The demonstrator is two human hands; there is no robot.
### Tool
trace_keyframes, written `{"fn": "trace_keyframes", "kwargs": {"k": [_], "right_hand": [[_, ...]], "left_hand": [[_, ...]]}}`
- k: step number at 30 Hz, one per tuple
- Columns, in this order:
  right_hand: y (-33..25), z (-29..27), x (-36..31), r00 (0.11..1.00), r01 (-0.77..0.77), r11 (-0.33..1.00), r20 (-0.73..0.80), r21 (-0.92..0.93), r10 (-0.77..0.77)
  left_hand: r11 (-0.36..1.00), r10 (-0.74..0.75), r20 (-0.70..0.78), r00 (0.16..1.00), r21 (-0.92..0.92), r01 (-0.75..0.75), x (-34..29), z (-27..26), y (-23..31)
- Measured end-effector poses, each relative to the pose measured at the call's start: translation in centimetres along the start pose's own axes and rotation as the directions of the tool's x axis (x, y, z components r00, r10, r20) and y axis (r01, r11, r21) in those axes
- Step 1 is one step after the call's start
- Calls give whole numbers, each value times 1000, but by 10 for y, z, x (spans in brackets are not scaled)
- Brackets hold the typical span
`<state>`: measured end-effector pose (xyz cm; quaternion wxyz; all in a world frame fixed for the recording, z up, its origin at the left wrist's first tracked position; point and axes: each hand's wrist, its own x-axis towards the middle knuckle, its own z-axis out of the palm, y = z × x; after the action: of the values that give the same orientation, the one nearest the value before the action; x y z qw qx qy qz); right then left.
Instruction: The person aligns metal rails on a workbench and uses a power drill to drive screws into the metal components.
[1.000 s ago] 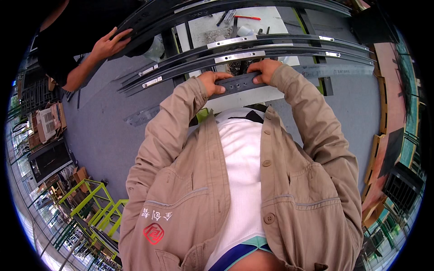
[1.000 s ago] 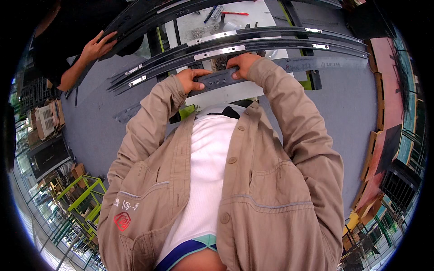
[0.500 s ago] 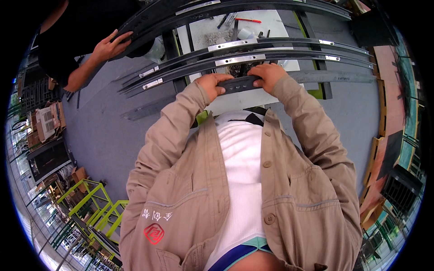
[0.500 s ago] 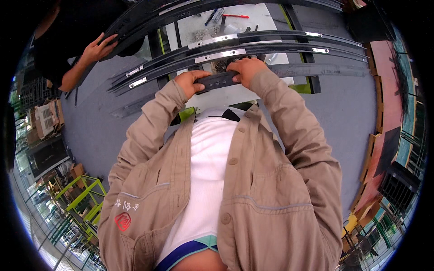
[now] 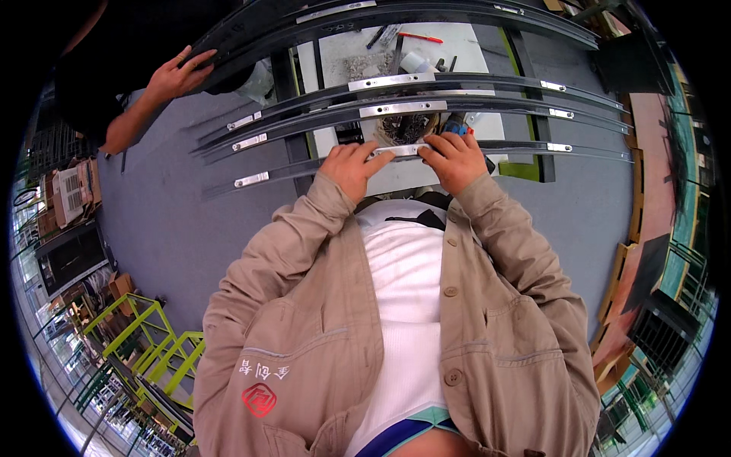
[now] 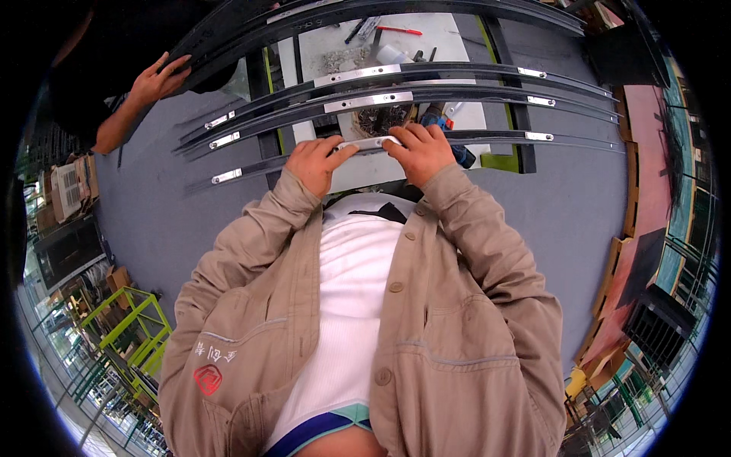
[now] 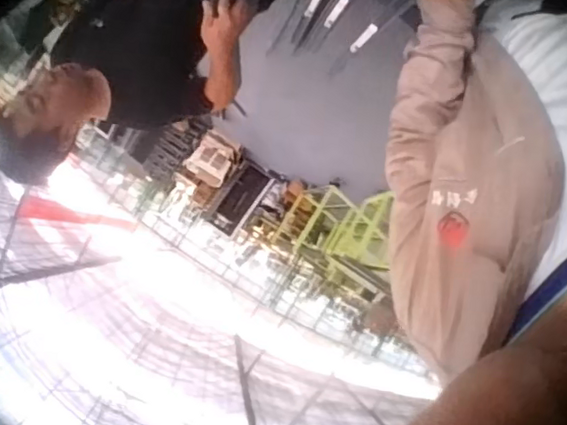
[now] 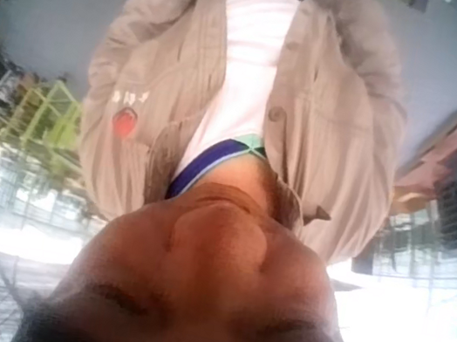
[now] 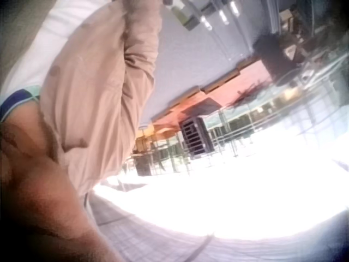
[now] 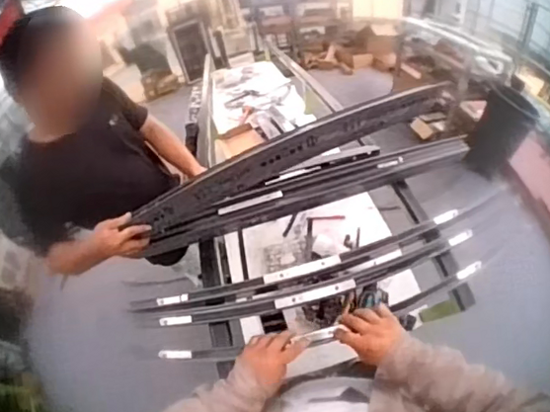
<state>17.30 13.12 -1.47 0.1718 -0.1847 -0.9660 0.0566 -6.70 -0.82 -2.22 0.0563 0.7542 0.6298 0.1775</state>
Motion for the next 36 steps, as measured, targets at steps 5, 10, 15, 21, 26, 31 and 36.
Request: {"fn": "trace_keyframes", "kwargs": {"k": [5, 10, 15, 21, 26, 31, 36], "right_hand": [[-4, -12, -19, 999, 1, 998, 43, 61, -3], [1, -15, -21, 999, 11, 996, 46, 93, -16], [-6, -28, -21, 1000, -19, 992, 4, 122, 18], [6, -43, -72, 994, 12, 915, 91, 404, -53], [40, 21, -147, 932, -293, 879, 317, 376, 176], [91, 113, -167, 833, -521, 851, 255, 66, 490], [117, 148, -126, 814, -558, 825, 255, 96, 521]], "left_hand": [[1000, -13, 1, 1000, -7, 13, -11, 0, 30], [996, -71, 41, 997, -48, 73, -6, -6, 41], [995, -97, -2, 995, -4, 97, -2, -8, 49], [974, -225, 19, 974, -12, 226, 10, -30, 77], [968, -52, -84, 995, -250, 30, -29, -12, 102], [570, -542, 99, 834, -687, 452, -52, 178, 99], [729, -501, 26, 865, -526, 438, 75, 203, 47]]}}
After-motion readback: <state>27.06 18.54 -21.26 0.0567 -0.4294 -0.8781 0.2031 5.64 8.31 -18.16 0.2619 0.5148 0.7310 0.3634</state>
